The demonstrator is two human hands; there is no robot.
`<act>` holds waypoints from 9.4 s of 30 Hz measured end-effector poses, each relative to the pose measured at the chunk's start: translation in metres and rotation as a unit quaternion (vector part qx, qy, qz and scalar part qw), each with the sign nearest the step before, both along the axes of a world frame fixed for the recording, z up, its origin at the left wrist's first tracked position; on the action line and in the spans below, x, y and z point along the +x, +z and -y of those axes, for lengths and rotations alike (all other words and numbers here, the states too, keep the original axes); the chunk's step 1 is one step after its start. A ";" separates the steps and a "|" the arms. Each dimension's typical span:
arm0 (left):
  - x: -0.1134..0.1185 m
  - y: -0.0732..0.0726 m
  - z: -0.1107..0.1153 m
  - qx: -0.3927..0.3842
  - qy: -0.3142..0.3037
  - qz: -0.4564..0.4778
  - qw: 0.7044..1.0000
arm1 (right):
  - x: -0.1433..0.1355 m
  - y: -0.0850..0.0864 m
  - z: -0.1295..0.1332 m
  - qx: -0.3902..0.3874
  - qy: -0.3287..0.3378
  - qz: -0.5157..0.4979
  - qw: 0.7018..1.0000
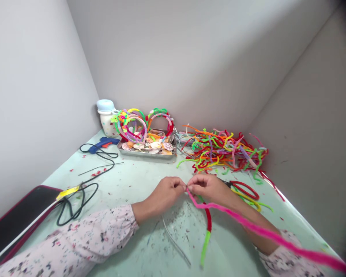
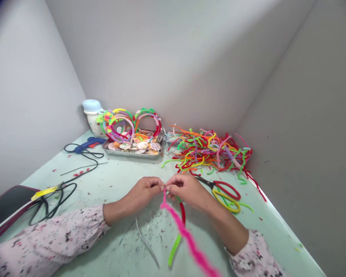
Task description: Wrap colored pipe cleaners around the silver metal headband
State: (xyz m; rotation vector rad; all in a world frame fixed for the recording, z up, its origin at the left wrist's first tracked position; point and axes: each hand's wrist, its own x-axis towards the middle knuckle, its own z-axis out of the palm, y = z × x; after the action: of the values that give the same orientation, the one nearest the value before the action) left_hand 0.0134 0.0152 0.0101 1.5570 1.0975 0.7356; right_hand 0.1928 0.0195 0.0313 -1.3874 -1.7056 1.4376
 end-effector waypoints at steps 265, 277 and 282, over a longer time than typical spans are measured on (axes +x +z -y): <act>0.002 -0.006 0.000 -0.084 0.101 0.250 0.959 | -0.041 -0.024 0.025 0.174 -0.159 -0.073 0.969; 0.006 0.000 0.001 -0.118 0.134 0.252 0.951 | -0.039 -0.035 0.022 0.167 -0.182 -0.088 0.965; 0.004 0.003 0.002 -0.122 0.123 0.255 0.951 | -0.038 -0.035 0.022 0.174 -0.184 -0.065 0.965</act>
State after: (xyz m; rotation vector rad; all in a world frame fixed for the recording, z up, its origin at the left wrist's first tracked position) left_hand 0.0178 0.0131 0.0127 0.9523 0.9533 1.0566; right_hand 0.1550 -0.0026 -0.0040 -1.2963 -1.4383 0.9504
